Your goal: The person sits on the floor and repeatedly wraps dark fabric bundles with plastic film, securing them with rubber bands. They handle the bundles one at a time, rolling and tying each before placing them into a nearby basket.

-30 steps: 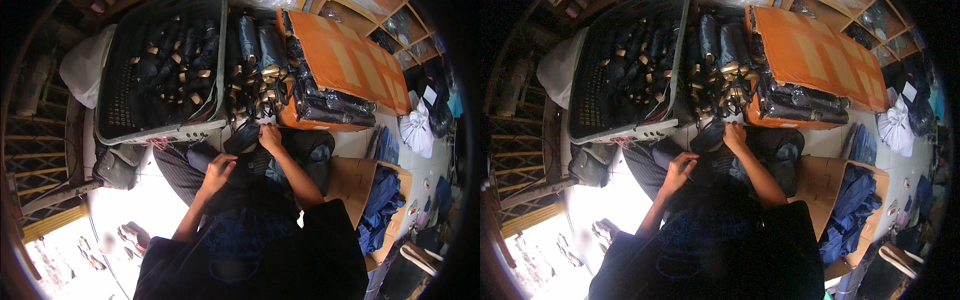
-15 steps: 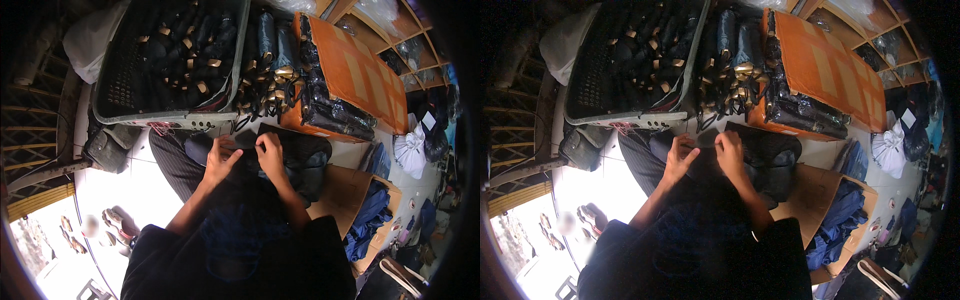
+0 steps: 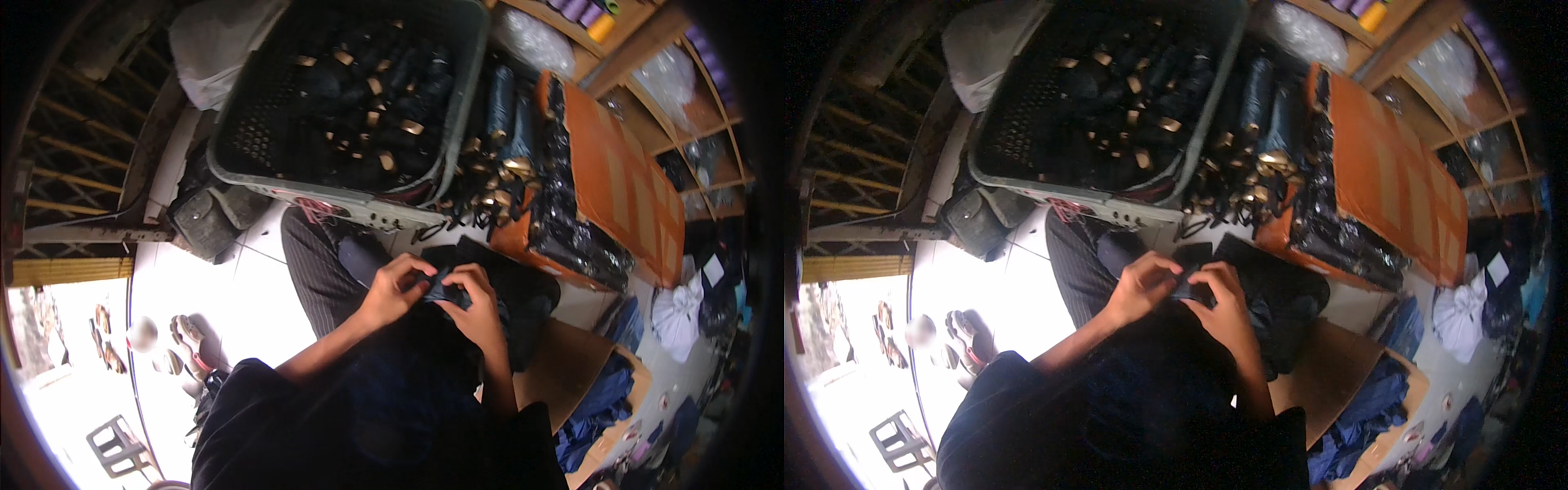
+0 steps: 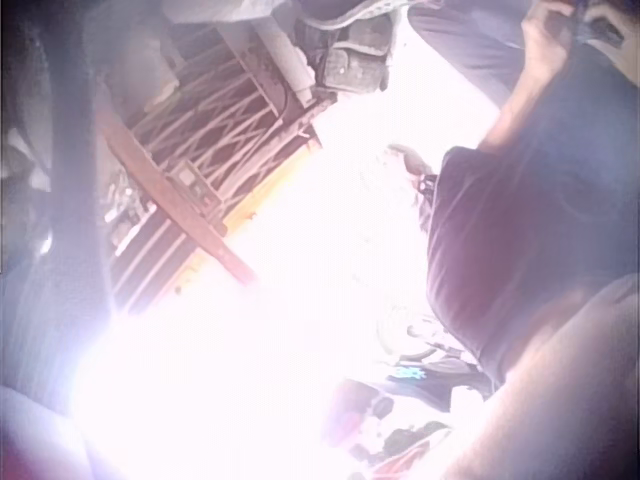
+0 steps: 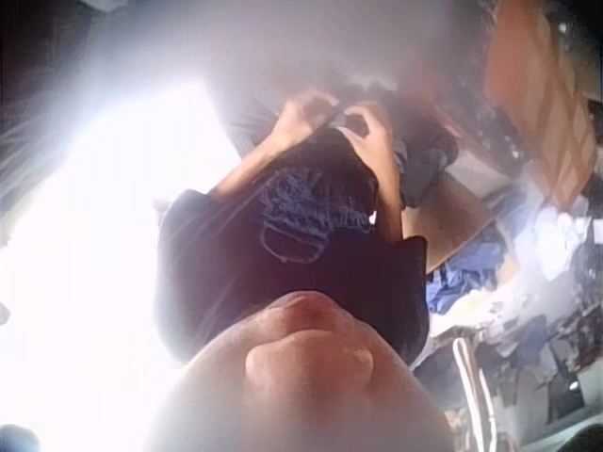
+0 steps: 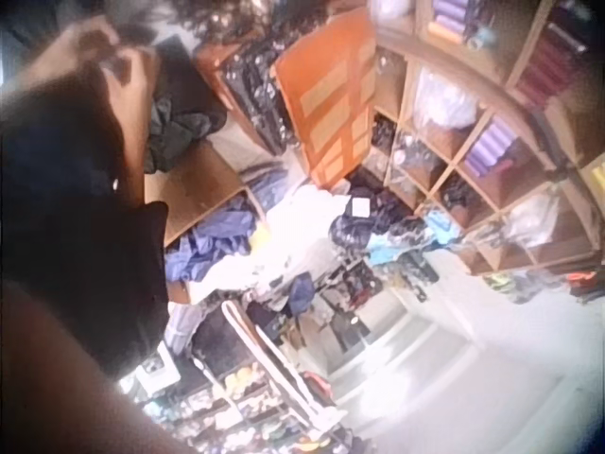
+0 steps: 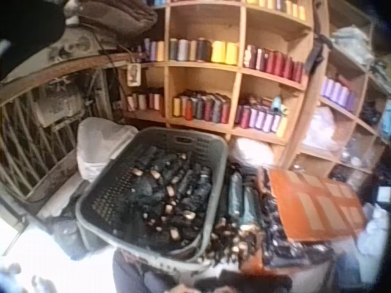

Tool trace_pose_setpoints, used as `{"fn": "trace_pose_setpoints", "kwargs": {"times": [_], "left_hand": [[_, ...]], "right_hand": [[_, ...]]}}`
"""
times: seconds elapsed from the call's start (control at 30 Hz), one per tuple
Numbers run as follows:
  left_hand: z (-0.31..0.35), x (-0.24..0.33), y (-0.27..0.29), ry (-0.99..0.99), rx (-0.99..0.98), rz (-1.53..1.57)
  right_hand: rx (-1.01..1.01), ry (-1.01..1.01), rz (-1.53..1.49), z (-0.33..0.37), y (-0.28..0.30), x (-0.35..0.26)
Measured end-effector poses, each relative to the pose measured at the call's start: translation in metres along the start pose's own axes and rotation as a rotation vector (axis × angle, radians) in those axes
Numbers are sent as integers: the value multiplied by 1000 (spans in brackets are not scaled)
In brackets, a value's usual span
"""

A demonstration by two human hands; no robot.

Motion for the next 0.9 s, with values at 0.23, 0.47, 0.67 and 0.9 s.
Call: {"fn": "trace_pose_setpoints", "kwargs": {"times": [0.23, 0.47, 0.67, 0.9], "left_hand": [[-14, 133, 89, -226, -19, -405], [-192, 103, 302, 194, 245, -1103], [-235, -14, 386, 725, 129, -1307], [-211, 59, 352, 612, 206, -1268]], "right_hand": [[58, -6, -60, -8, 18, -17], [44, -43, -83, -22, 11, -15], [143, -125, -82, -5, 18, 2], [333, -392, -92, 23, 31, 31]]}}
Point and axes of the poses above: each hand's wrist, its own z-axis away from the middle knuckle, its own y-axis out of the back of the hand, x = y × z, the point moved 6 cm from there along -z, towards the middle knuckle, and after that the axes turned 15 degrees about -x, right-handed, at the moved point
